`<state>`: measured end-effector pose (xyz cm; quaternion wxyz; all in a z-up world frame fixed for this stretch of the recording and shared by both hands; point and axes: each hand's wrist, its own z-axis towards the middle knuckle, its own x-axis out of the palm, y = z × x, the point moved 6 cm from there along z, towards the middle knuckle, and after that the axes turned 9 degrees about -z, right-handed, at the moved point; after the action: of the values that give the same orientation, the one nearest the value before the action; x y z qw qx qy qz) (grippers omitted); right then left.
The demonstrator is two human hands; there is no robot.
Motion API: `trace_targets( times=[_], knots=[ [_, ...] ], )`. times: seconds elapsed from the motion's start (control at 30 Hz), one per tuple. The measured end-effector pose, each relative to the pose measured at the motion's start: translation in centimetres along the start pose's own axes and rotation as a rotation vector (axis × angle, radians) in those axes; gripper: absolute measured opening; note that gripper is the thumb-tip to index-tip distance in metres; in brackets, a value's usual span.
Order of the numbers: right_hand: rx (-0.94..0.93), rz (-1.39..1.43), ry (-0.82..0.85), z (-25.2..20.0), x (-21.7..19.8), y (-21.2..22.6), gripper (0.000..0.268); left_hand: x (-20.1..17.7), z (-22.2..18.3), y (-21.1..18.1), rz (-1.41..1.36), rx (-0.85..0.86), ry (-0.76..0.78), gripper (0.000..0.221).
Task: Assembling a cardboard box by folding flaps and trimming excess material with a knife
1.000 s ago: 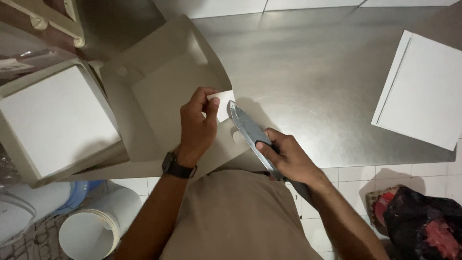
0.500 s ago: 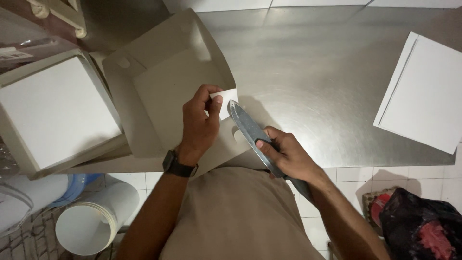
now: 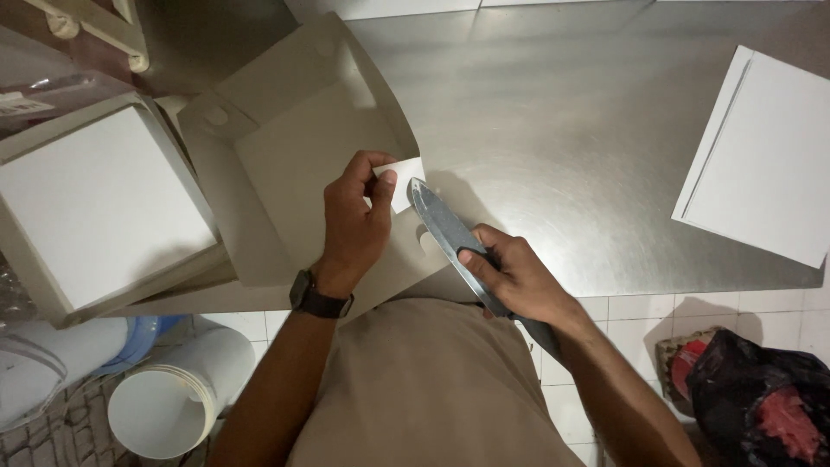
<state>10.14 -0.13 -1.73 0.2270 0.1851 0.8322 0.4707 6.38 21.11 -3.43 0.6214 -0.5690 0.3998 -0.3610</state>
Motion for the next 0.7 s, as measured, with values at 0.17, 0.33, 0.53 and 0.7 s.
trace_targets(
  times=[0.17,0.33,0.53,0.7],
  knots=[
    [-0.025,-0.011,0.002,0.1,0.0,0.2,0.022,-0.1,0.0,0.3,0.005,0.006,-0.001,0.028],
    [-0.034,-0.015,0.003,0.1,0.0,0.0,0.022,0.0,0.0,0.2,0.026,0.01,0.009,0.026],
    [-0.03,-0.042,0.016,0.1,-0.2,-0.3,0.022,0.2,-0.1,0.2,0.043,0.017,0.038,0.026],
    [-0.028,-0.048,0.018,0.0,-0.2,-0.1,0.019,0.6,0.0,0.0,0.086,0.019,0.077,0.025]
  ],
)
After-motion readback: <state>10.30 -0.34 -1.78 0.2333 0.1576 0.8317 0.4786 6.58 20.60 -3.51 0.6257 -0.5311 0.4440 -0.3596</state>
